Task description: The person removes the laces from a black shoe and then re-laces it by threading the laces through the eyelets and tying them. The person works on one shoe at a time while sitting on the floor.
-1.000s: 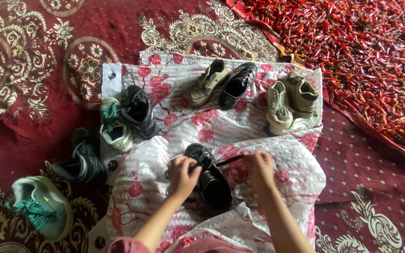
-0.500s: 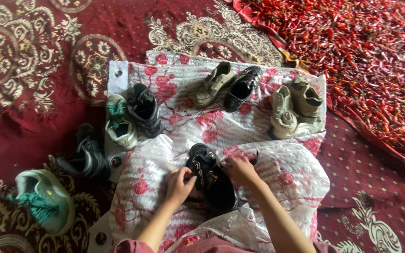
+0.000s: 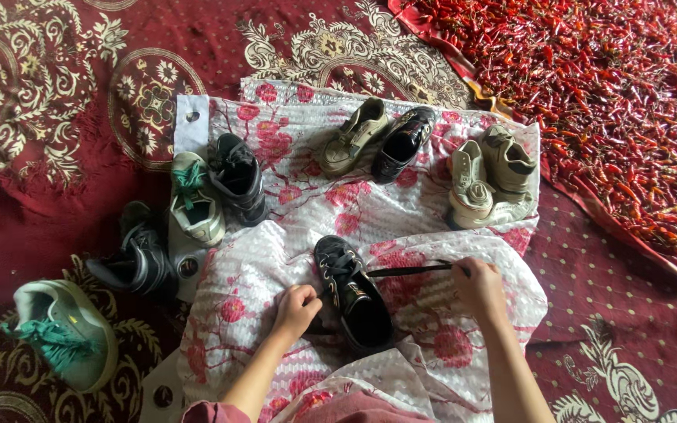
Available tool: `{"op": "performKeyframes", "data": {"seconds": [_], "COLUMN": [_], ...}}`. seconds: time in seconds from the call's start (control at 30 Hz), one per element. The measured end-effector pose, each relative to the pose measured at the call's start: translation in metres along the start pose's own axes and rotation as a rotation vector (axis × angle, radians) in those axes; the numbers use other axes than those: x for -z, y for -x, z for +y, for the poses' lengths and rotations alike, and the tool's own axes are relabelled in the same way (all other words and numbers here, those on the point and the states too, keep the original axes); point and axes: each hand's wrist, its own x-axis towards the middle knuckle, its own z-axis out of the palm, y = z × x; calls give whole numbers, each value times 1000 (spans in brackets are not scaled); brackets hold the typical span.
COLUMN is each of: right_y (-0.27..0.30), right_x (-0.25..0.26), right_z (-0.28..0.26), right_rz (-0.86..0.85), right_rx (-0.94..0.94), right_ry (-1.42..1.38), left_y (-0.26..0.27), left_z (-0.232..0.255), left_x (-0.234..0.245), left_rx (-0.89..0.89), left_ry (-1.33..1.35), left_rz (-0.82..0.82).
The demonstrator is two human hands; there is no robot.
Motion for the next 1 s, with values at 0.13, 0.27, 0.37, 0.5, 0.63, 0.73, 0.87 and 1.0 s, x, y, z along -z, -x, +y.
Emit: {"op": "performKeyframes", "data": {"seconds": [0.13,0.27,0.37,0.5,0.63,0.73,0.87,1.0], "right_y": [-3,-9,-9,-5,-1,-3,-10,-14], "right_x": [-40,-91,-106,-99,-88,-87,-97,-112], "right_z": [-20,-56,-69,-64,-60,-63,-72,-70], "right_rz": [101,-93,-340,-356,-398,-438,-477,-511], "right_rx": [404,741,412,124,69,119,213,172], "right_ry": [67,224,87,-77,-38,-136,-281,-269], "left_y": [-6,-9,-8,-11,-15,-17,-22,-22], "left_z": [10,12,-2,-27,-39,-32,-14,-11], "left_x": [2,0,-1,-8,-11,-10,-12,-8], "left_rx": [14,-13,-141,174,217,238,243,239], "left_ry": [98,30,27,587,712,654,487,431], "left_rz": [-38,-44,34,-158,-232,-248,-262,-284]}}
